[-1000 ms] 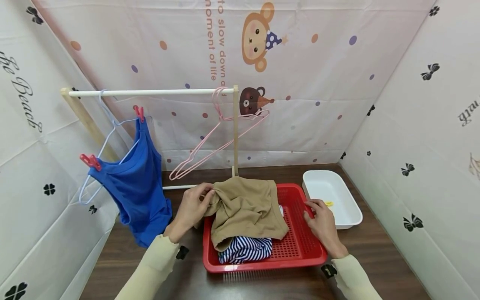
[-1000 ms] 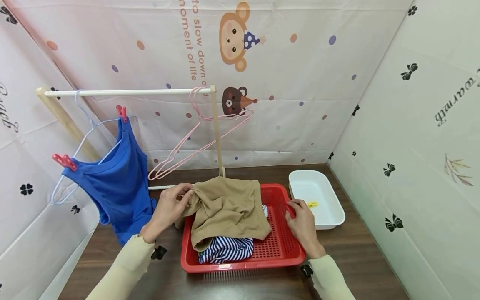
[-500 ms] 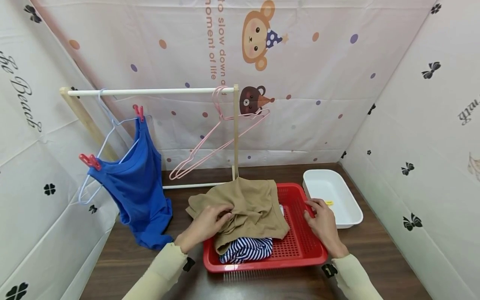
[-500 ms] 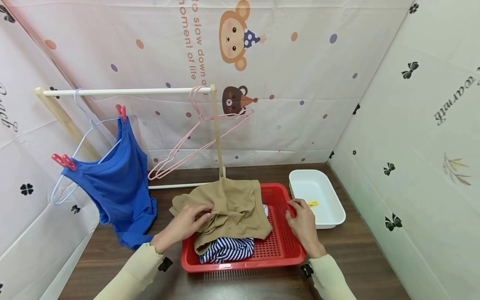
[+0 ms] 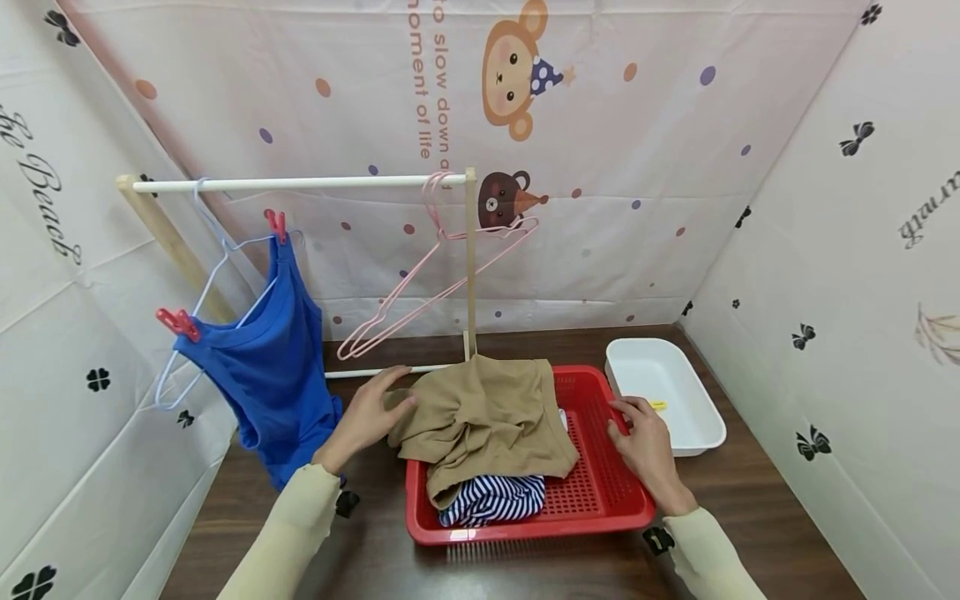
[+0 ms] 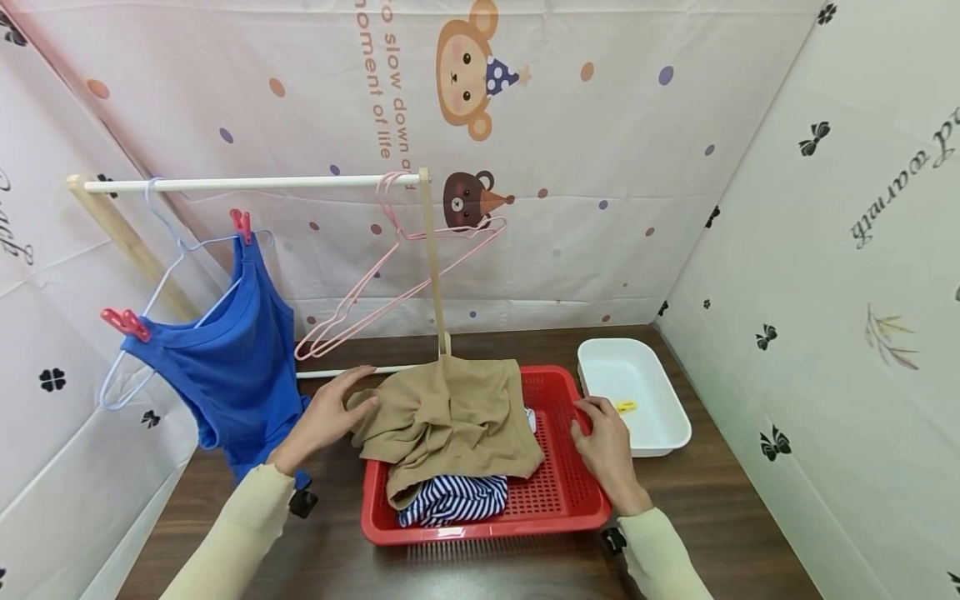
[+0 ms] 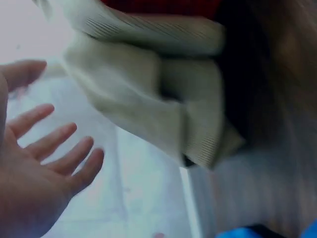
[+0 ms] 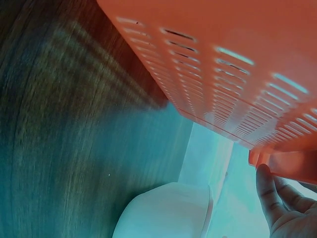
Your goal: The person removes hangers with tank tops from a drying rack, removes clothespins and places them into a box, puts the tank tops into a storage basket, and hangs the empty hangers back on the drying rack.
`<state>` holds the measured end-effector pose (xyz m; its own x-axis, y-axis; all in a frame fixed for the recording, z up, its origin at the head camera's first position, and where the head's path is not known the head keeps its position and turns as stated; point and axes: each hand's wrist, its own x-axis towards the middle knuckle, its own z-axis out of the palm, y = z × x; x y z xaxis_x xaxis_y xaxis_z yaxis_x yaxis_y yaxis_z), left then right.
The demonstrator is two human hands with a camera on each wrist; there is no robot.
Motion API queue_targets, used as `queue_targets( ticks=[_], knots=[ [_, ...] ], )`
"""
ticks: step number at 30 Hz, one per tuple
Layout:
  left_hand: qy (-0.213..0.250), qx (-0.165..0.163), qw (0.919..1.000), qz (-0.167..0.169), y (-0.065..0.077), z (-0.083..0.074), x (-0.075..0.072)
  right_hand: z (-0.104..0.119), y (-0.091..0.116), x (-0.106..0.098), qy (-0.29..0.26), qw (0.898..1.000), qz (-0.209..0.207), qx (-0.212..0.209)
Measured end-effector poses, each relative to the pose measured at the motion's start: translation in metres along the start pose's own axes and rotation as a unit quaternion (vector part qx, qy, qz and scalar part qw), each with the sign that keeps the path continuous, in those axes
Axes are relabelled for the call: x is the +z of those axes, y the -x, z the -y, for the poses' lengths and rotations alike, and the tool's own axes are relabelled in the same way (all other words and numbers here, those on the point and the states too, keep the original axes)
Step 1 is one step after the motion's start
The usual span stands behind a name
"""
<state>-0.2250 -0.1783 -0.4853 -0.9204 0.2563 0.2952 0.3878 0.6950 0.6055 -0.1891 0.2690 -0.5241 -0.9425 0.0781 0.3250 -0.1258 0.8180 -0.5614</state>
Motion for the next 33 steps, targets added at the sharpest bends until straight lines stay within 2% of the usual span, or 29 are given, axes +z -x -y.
queue_targets(
  ticks=[3, 6, 10, 13, 17, 21, 28, 33],
  knots=[
    [0.013, -0.026, 0.9986, 0.045, 0.001, 0.015, 0.005, 0.0, 0.0, 0.0, 0.002, 1.0, -0.007, -0.008],
    [0.039, -0.043, 0.9952, 0.079, 0.003, 0.024, 0.011, -0.001, 0.0, 0.0, 0.001, 1.0, -0.013, -0.012],
    [0.067, -0.051, 0.9926, 0.088, 0.003, 0.024, 0.016, -0.001, 0.001, 0.0, -0.001, 1.0, -0.006, -0.005],
    [0.061, -0.047, 0.995, 0.064, 0.002, 0.021, 0.018, -0.001, 0.001, 0.001, -0.002, 1.0, -0.002, 0.0],
    [0.019, -0.025, 0.9993, 0.017, 0.0, 0.017, 0.019, -0.001, 0.002, 0.001, -0.003, 1.0, -0.007, -0.005],
    [-0.014, -0.002, 0.9997, -0.018, -0.001, 0.015, 0.018, -0.001, 0.001, 0.002, -0.003, 1.0, -0.008, -0.008],
    [-0.026, 0.062, 0.9932, -0.095, -0.004, 0.0, 0.011, -0.001, 0.0, 0.002, -0.003, 1.0, -0.005, -0.006],
    [-0.007, 0.1, 0.988, -0.118, -0.008, -0.021, 0.004, -0.002, 0.0, 0.001, 0.001, 1.0, -0.011, -0.012]
  ],
)
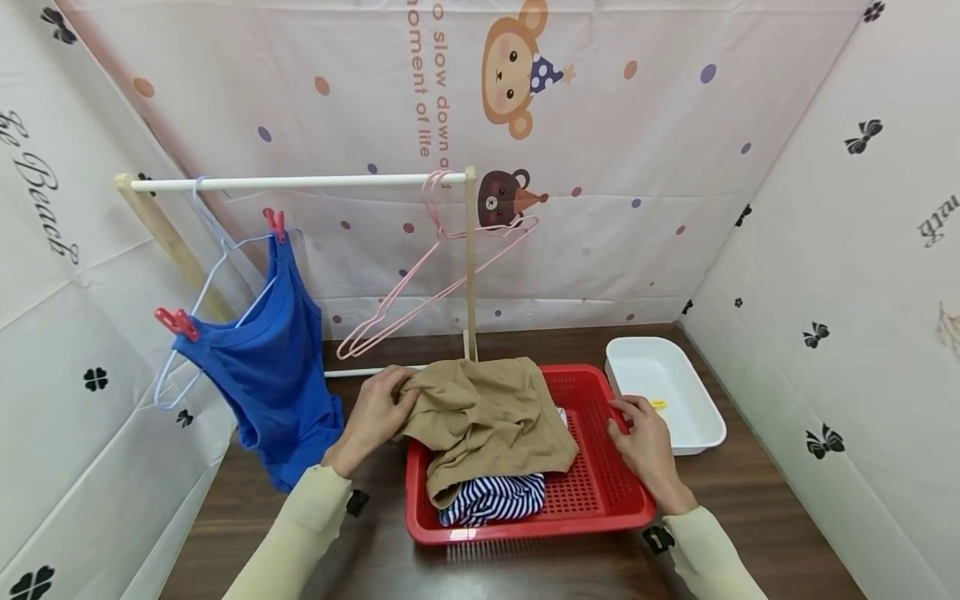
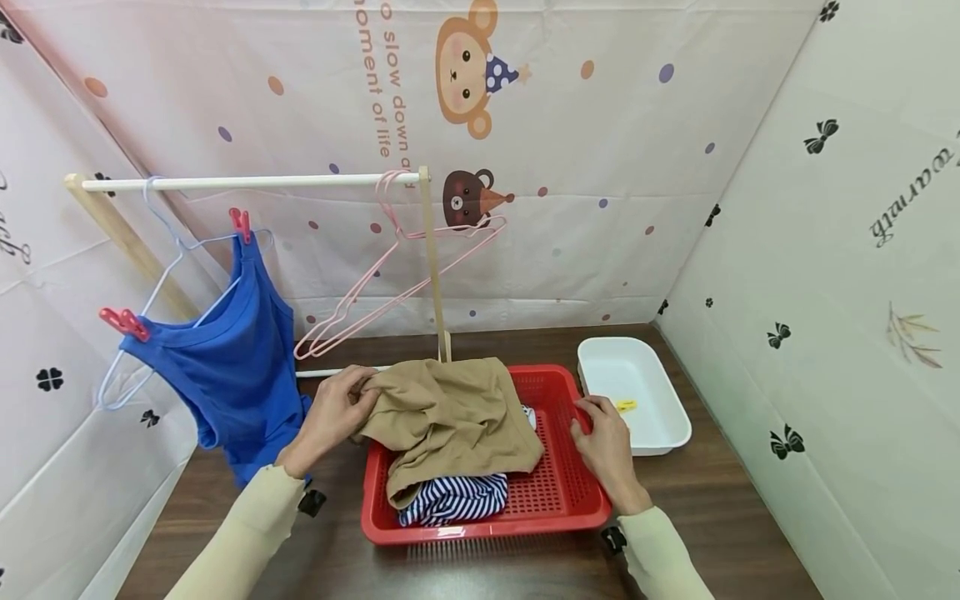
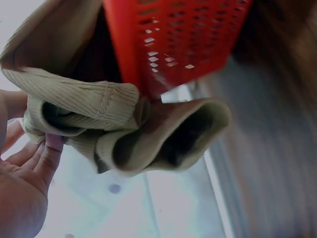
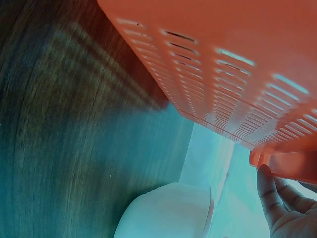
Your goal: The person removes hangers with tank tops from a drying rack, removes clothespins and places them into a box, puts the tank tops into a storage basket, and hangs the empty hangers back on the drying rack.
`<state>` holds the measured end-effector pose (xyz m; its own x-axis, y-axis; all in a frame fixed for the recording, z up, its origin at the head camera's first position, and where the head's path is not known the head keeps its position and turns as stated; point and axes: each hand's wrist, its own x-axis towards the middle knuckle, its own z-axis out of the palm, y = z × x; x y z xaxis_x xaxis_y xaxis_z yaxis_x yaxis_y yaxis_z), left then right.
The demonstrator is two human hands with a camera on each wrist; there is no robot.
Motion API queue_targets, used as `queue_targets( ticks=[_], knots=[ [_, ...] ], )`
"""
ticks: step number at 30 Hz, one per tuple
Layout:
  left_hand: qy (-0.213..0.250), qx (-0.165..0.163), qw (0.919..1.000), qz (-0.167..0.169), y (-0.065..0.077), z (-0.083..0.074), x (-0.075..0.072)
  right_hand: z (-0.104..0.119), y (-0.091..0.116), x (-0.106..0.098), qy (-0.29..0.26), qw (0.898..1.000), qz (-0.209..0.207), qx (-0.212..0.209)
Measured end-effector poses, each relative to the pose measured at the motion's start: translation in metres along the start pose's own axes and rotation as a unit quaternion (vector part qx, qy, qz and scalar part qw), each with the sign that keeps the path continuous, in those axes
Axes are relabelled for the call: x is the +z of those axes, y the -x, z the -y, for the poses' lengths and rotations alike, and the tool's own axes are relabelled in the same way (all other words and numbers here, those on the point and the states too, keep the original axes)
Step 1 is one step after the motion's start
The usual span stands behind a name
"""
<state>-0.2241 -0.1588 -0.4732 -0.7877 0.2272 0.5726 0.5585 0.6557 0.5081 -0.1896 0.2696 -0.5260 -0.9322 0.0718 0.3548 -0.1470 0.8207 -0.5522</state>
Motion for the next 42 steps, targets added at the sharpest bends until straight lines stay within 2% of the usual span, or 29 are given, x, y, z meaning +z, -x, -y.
queue_targets(
  ticks=[4, 7, 10, 13, 16, 19, 22, 26, 29, 31, 34, 37, 42],
  knots=[
    [0.012, 0.033, 0.9992, -0.017, -0.007, -0.018, -0.003, 0.0, 0.0, 0.0, 0.002, 1.0, -0.002, -0.001],
    [0.022, 0.059, 0.9979, -0.016, -0.013, -0.033, -0.006, 0.0, -0.001, 0.0, 0.003, 1.0, -0.003, -0.001],
    [0.037, 0.092, 0.9951, 0.0, -0.016, -0.049, -0.007, 0.0, -0.001, 0.0, 0.004, 1.0, -0.001, 0.003],
    [0.048, 0.127, 0.9903, 0.028, -0.013, -0.062, -0.003, 0.0, -0.001, 0.001, 0.004, 1.0, 0.003, 0.008],
    [0.046, 0.151, 0.9846, 0.076, -0.006, -0.07, 0.003, 0.001, 0.0, 0.001, 0.003, 1.0, 0.005, 0.01],
    [0.034, 0.152, 0.9772, 0.144, 0.002, -0.074, 0.009, 0.001, 0.0, 0.001, 0.002, 1.0, 0.003, 0.008],
    [0.023, 0.129, 0.9661, 0.223, 0.009, -0.074, 0.014, 0.001, 0.0, 0.001, 0.002, 1.0, 0.0, 0.004],
    [0.009, 0.088, 0.9418, 0.324, 0.017, -0.069, 0.024, 0.0, 0.0, 0.001, 0.001, 1.0, -0.001, 0.003],
    [0.0, 0.066, 0.9264, 0.371, 0.021, -0.064, 0.031, 0.0, 0.0, 0.001, -0.001, 1.0, 0.003, 0.005],
    [-0.004, 0.06, 0.9225, 0.381, 0.023, -0.062, 0.033, 0.0, 0.0, 0.0, -0.002, 1.0, 0.005, 0.007],
    [-0.007, 0.055, 0.9222, 0.383, 0.023, -0.063, 0.03, 0.0, 0.0, 0.0, -0.002, 1.0, 0.009, 0.011],
    [-0.015, 0.05, 0.9268, 0.372, 0.021, -0.066, 0.023, 0.001, 0.0, 0.0, -0.003, 1.0, 0.01, 0.012],
    [-0.009, 0.038, 0.9447, 0.325, 0.016, -0.069, 0.007, 0.002, 0.0, 0.0, -0.002, 1.0, 0.007, 0.011]
  ],
)
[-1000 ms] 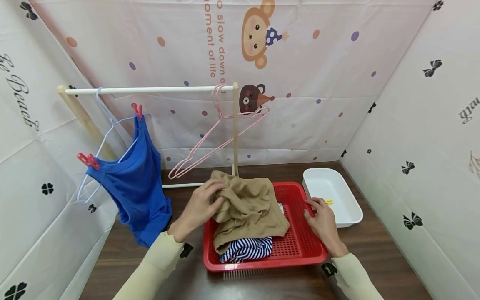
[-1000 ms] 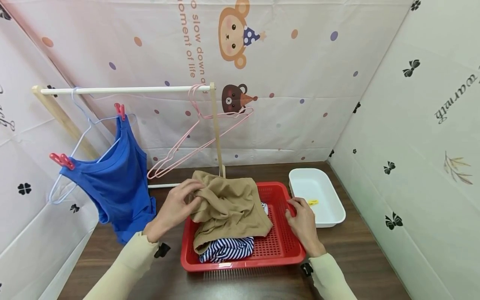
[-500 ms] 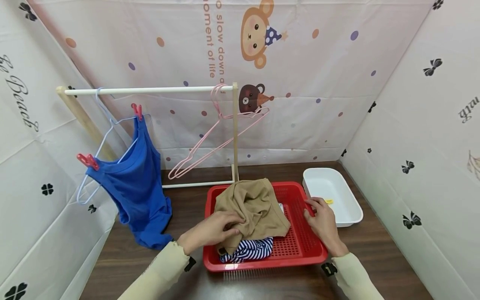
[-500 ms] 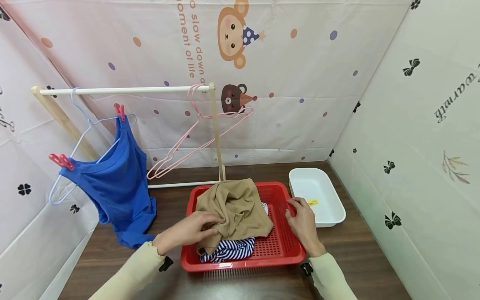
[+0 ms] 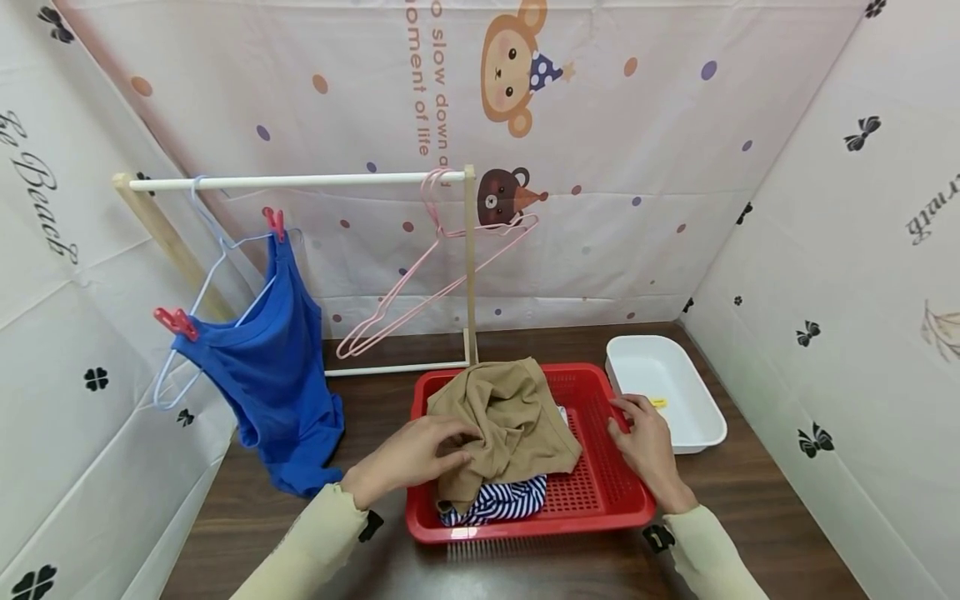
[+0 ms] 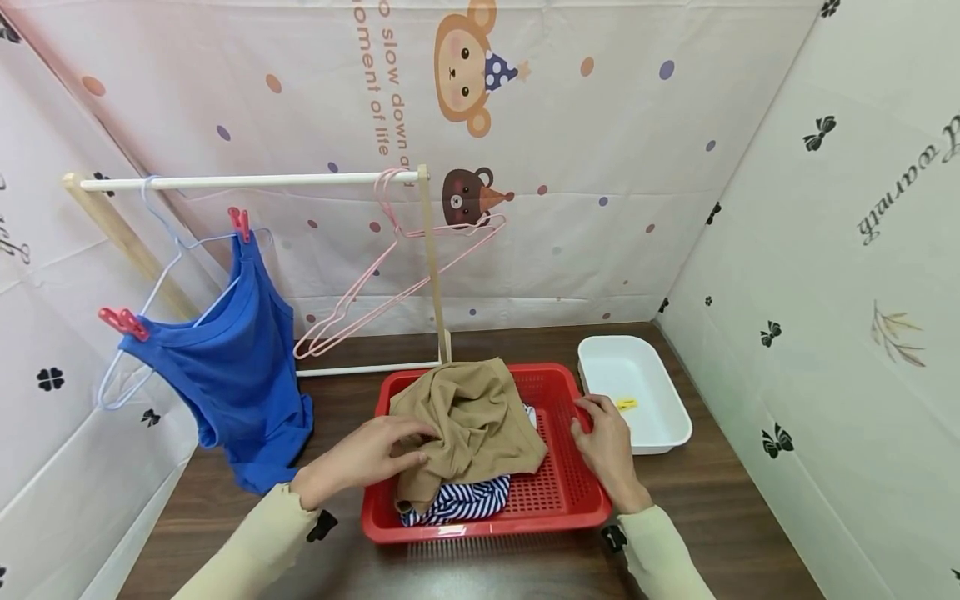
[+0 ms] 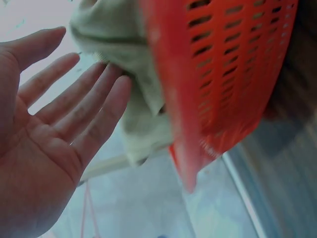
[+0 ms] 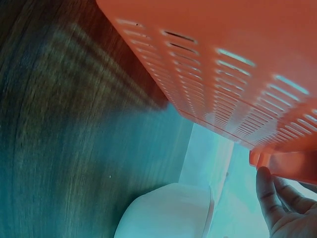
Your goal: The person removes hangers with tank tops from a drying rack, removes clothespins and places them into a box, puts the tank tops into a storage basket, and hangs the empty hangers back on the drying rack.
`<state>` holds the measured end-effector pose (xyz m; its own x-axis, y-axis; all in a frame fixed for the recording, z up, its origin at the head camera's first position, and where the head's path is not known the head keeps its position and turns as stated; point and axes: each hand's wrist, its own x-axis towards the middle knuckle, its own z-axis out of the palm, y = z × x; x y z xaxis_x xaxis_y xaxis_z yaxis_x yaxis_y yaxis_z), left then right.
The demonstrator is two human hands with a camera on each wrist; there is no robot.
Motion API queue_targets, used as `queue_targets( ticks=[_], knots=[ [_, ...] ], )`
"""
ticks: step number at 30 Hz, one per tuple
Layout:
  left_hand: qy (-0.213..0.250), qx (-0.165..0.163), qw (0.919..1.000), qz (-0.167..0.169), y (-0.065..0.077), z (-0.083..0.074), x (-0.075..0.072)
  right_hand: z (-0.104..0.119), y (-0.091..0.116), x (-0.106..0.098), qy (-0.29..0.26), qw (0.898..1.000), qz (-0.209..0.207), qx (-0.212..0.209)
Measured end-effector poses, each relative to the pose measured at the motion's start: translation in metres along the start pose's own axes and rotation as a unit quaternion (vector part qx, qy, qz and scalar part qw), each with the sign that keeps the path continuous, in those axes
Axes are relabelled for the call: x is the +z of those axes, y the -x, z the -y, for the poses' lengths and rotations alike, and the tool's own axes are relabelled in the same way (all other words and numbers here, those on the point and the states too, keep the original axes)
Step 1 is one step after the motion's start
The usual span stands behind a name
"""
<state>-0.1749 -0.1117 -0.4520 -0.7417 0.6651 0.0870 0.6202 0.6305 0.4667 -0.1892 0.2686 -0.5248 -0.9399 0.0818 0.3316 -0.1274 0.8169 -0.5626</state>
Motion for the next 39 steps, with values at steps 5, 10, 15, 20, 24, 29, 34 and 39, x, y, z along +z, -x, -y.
queue_targets(
  ticks=[5, 10, 15, 20, 24, 29, 34, 39],
  knots=[
    [-0.012, -0.011, 0.9975, -0.07, 0.006, -0.003, -0.017, 0.0, 0.001, 0.0, 0.0, 1.0, 0.001, 0.003],
    [-0.056, 0.002, 0.9853, -0.161, 0.014, -0.007, -0.036, 0.0, 0.001, 0.0, 0.003, 1.0, -0.005, -0.003],
    [-0.071, 0.035, 0.9646, -0.251, 0.025, -0.013, -0.059, -0.001, 0.002, 0.0, 0.003, 1.0, -0.01, -0.011],
    [-0.094, 0.043, 0.941, -0.322, 0.037, -0.017, -0.081, -0.001, 0.002, -0.001, 0.004, 1.0, -0.017, -0.017],
    [-0.113, 0.016, 0.9256, -0.361, 0.048, -0.016, -0.097, -0.001, 0.002, 0.0, 0.012, 0.999, -0.028, -0.025],
    [-0.134, -0.006, 0.8984, -0.418, 0.059, -0.005, -0.115, -0.001, 0.002, 0.0, 0.01, 0.999, -0.026, -0.019],
    [-0.135, -0.004, 0.8697, -0.475, 0.073, 0.006, -0.13, 0.0, 0.003, 0.0, 0.004, 1.0, -0.018, -0.011],
    [-0.136, -0.031, 0.8433, -0.519, 0.089, 0.017, -0.147, 0.001, 0.003, 0.0, -0.001, 1.0, -0.016, -0.01]
  ],
)
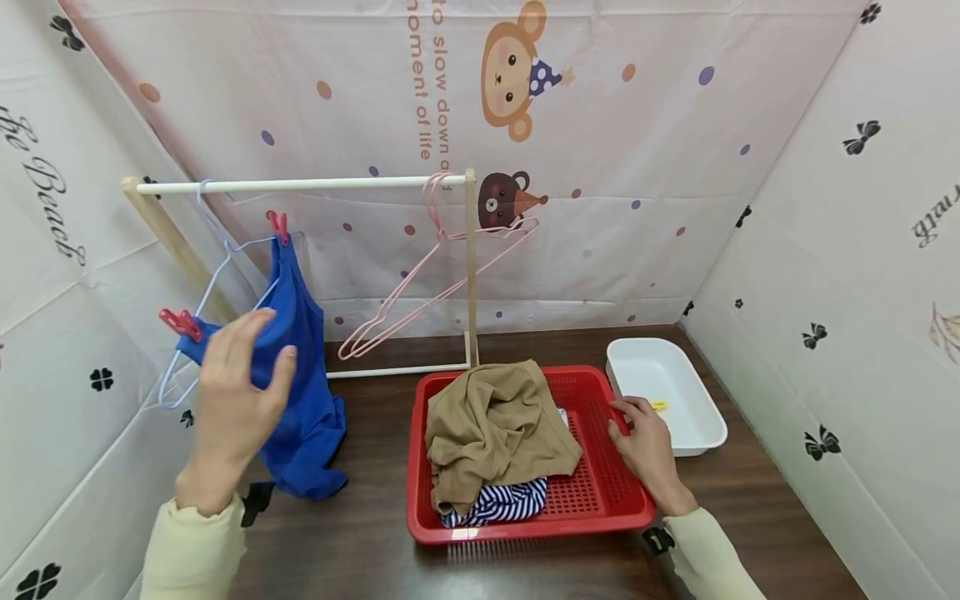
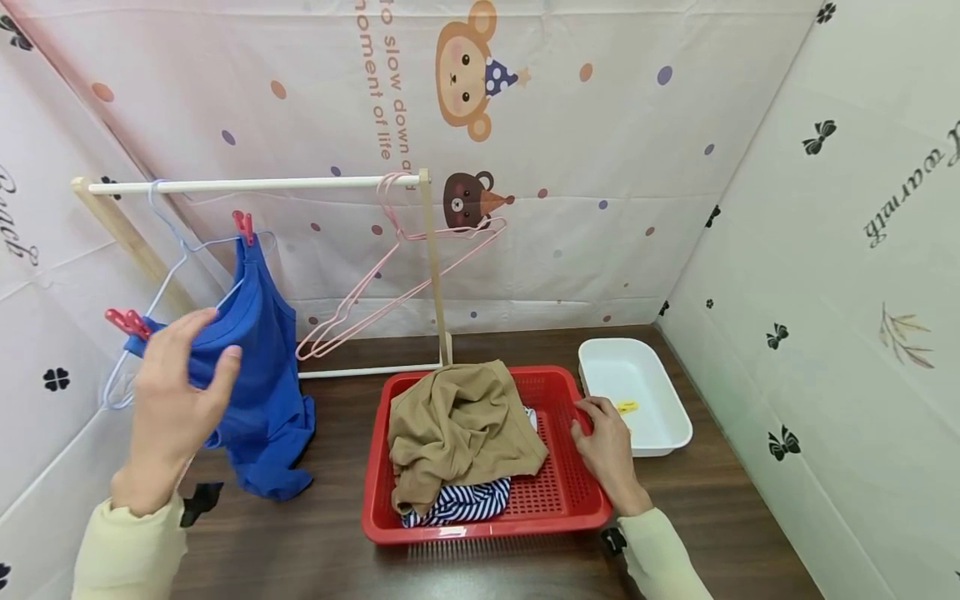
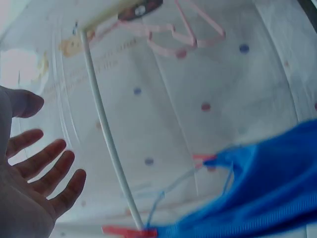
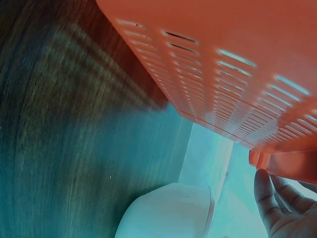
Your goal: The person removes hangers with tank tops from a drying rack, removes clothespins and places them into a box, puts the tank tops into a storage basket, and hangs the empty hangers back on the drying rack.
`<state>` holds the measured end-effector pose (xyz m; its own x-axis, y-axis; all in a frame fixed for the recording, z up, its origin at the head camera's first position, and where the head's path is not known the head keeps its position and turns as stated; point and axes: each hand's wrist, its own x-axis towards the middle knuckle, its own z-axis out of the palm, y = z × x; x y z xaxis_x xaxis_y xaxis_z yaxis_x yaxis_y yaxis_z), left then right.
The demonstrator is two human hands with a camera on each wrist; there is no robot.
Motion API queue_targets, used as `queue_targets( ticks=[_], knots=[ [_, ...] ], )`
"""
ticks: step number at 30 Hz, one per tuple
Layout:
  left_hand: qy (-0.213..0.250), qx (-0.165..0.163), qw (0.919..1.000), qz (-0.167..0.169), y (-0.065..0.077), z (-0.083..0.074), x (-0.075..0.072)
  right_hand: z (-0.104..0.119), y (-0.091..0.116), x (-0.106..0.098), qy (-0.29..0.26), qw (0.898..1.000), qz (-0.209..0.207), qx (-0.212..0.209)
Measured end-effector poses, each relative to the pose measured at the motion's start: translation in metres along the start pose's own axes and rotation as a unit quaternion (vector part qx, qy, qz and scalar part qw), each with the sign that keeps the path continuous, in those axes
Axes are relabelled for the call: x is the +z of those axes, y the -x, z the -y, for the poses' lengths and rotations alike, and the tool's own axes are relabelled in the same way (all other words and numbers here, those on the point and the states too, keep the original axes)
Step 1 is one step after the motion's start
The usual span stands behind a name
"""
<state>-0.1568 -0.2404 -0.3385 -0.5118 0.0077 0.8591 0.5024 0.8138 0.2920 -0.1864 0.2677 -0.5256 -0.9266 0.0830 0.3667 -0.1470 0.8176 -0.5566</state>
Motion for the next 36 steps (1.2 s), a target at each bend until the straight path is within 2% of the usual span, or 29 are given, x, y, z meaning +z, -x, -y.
queue_targets(
  ticks=[5, 10, 15, 20, 23, 25, 27, 30, 32, 36],
  knots=[
    [-0.011, -0.068, 0.9964, -0.05, -0.007, 0.013, -0.016, -0.002, 0.003, 0.001, 0.003, 1.0, -0.002, 0.001],
    [-0.028, -0.14, 0.9861, -0.085, -0.011, 0.025, -0.026, -0.003, 0.003, 0.001, 0.006, 1.0, -0.009, -0.004],
    [-0.061, -0.222, 0.9697, -0.081, -0.009, 0.043, -0.036, -0.002, 0.001, 0.001, 0.003, 1.0, -0.008, -0.008],
    [-0.085, -0.287, 0.9515, -0.071, -0.005, 0.061, -0.042, -0.001, 0.0, 0.0, -0.001, 1.0, 0.0, -0.002],
    [-0.089, -0.332, 0.9383, -0.033, -0.003, 0.07, -0.044, 0.0, -0.001, -0.001, -0.002, 1.0, 0.003, 0.001],
    [-0.091, -0.359, 0.9287, 0.012, -0.003, 0.076, -0.045, 0.0, -0.001, -0.001, -0.002, 1.0, 0.005, 0.003],
    [-0.084, -0.372, 0.9218, 0.068, -0.003, 0.081, -0.047, 0.001, -0.001, -0.001, -0.003, 1.0, 0.007, 0.006],
    [-0.057, -0.367, 0.9194, 0.13, -0.005, 0.084, -0.051, 0.001, 0.0, -0.002, -0.004, 1.0, 0.009, 0.009],
    [-0.042, -0.357, 0.9204, 0.155, -0.007, 0.085, -0.055, 0.001, 0.0, -0.002, -0.003, 1.0, 0.01, 0.01],
    [-0.061, -0.338, 0.9179, 0.198, -0.015, 0.086, -0.06, 0.0, 0.0, -0.002, 0.0, 1.0, 0.009, 0.007]
  ],
)
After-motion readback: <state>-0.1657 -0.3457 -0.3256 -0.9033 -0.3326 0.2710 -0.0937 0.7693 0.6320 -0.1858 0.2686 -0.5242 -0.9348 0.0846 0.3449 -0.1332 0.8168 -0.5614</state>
